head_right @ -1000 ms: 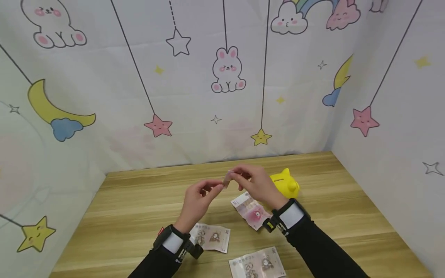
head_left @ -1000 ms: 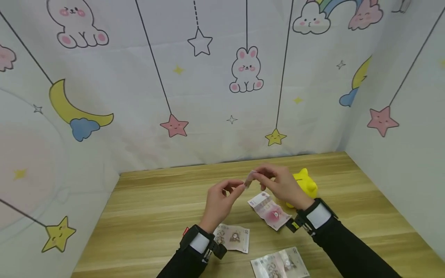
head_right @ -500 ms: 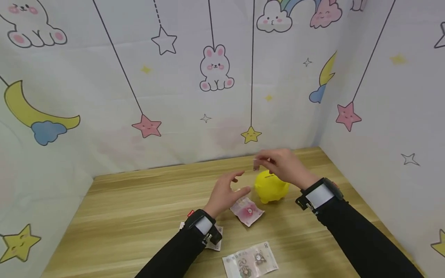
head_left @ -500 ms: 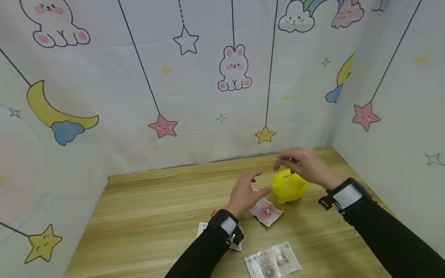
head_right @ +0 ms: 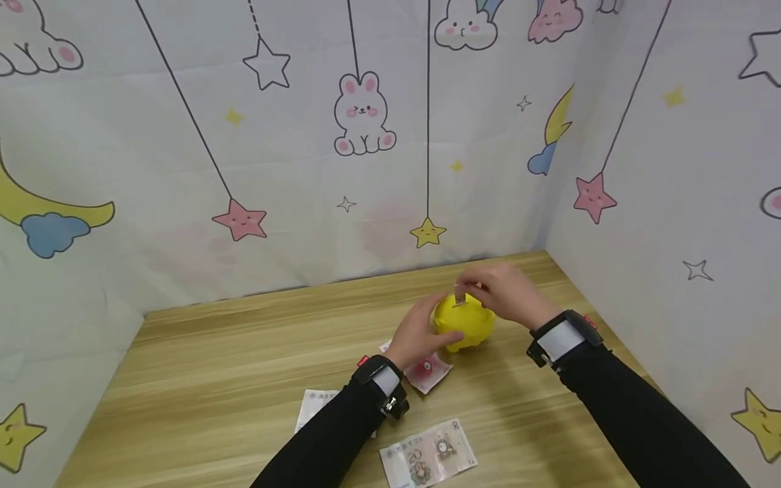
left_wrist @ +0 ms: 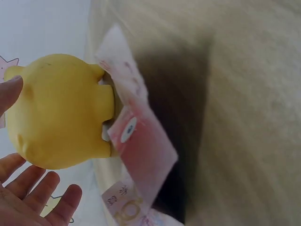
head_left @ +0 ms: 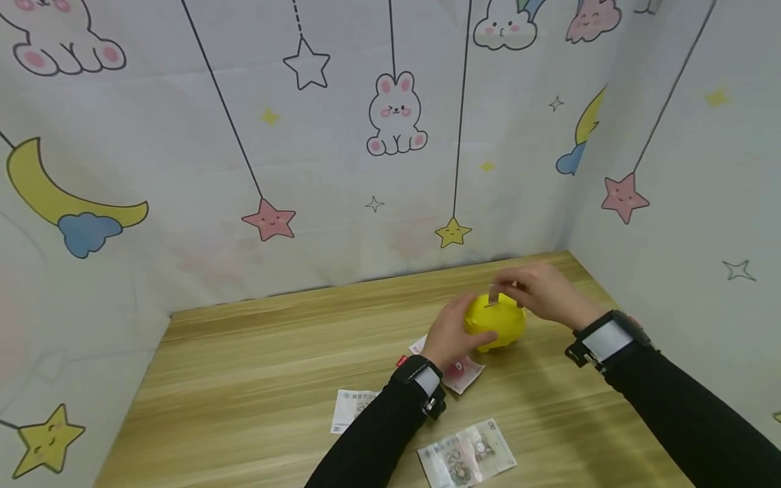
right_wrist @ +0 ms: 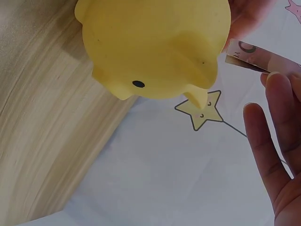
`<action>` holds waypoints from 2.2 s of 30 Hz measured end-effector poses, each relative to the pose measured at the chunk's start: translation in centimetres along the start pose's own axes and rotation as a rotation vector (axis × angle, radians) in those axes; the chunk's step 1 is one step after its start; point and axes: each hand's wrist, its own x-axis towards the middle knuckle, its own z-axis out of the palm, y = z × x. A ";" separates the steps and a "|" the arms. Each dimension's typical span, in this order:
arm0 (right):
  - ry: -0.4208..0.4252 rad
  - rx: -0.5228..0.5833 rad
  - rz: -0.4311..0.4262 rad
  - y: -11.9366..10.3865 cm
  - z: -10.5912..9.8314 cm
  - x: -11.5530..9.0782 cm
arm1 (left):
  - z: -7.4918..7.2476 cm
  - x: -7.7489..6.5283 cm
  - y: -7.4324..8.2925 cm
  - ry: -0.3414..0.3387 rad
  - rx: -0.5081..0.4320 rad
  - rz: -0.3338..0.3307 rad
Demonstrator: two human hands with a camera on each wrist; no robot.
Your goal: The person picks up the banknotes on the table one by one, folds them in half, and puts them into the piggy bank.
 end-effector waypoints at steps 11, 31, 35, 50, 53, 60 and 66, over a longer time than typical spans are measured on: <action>-0.049 0.007 0.000 0.6 1.1 -0.7 | 0.6 0.1 -0.4 0.001 0.022 0.037; 0.025 -0.271 -0.083 1.3 3.4 -3.1 | 0.7 0.3 -1.0 0.008 0.074 0.024; 0.058 -0.285 -0.104 0.8 3.2 -3.5 | 0.6 0.2 -0.9 0.006 0.074 0.022; -0.003 -0.348 -0.109 0.3 4.2 -4.2 | 0.4 0.1 -0.7 0.017 0.085 0.031; -0.005 -0.326 -0.093 0.0 4.1 -4.0 | 0.4 0.2 -0.8 0.017 0.090 0.037; -0.010 -0.313 -0.048 -0.8 4.0 -3.2 | 0.1 0.1 -0.9 0.008 0.111 0.067; 0.021 -0.340 -0.054 -2.1 4.0 -2.1 | -2.8 -1.2 -0.8 0.007 0.137 0.046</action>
